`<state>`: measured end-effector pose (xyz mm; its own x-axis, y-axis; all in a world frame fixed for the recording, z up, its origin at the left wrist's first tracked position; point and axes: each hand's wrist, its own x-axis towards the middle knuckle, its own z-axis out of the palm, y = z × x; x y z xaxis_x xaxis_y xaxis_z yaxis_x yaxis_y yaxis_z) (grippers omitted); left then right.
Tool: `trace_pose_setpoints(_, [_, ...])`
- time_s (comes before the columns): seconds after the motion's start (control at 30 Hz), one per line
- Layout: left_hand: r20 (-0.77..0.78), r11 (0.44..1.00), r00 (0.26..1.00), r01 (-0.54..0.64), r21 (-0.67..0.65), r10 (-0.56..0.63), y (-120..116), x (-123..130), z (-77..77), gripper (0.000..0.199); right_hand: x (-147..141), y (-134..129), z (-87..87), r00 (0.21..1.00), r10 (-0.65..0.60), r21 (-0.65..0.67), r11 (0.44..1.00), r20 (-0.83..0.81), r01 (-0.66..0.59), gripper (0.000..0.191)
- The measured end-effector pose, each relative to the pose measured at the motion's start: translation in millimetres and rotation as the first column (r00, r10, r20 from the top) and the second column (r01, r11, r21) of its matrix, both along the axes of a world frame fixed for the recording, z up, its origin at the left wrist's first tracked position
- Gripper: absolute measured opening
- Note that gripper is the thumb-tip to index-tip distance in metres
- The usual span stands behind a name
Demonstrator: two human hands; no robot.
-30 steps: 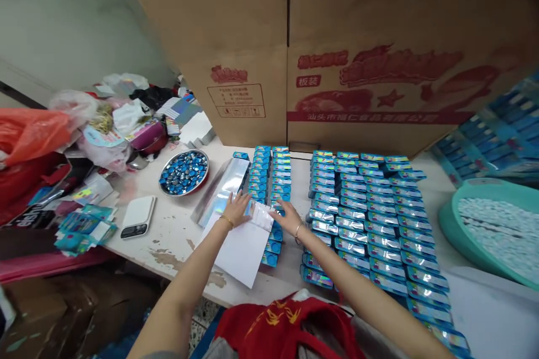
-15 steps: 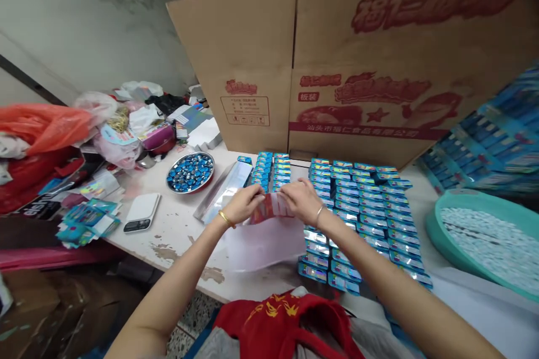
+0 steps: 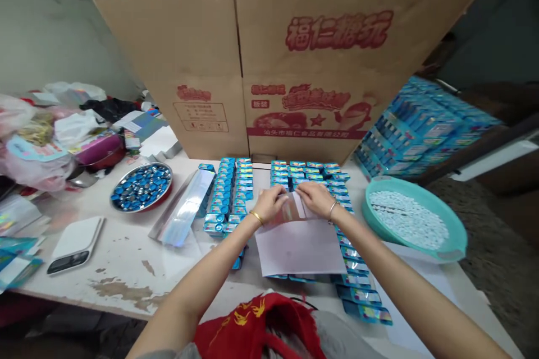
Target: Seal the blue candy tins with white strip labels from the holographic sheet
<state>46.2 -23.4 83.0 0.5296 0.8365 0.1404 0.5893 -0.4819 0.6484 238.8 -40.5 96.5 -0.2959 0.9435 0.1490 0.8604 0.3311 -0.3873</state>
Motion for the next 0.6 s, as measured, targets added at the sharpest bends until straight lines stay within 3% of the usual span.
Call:
trace_pose_setpoints(0.13, [-0.198, 0.966, 0.980, 0.064, 0.250, -0.014, 0.6, 21.3, -24.2, 0.026, 23.7, 9.9, -36.1, 0.993, -0.065, -0.151, 0.987, -0.102, 0.049, 0.030])
trace_pose_setpoints(0.3, [-0.272, 0.935, 0.962, 0.090, 0.344, 0.007, 8.7, 46.4, -52.5, 0.027, 41.6, 26.8, -67.2, 0.978, -0.101, -0.277, 0.960, -0.185, 0.047, 0.030])
trace_pose_setpoints(0.47, [-0.143, 0.947, 0.990, 0.053, 0.317, -0.007, 4.1, 61.5, -73.9, 0.022, 54.5, 34.0, -87.2, 0.972, -0.154, -0.325, 0.941, -0.175, 0.091, 0.032])
trace_pose_setpoints(0.6, [0.116, 0.971, 0.986, 0.090, 0.223, -0.118, -16.4, 57.7, -72.8, 0.012, 69.2, 37.1, -96.8, 0.970, -0.227, -0.341, 0.922, -0.087, 0.185, 0.029])
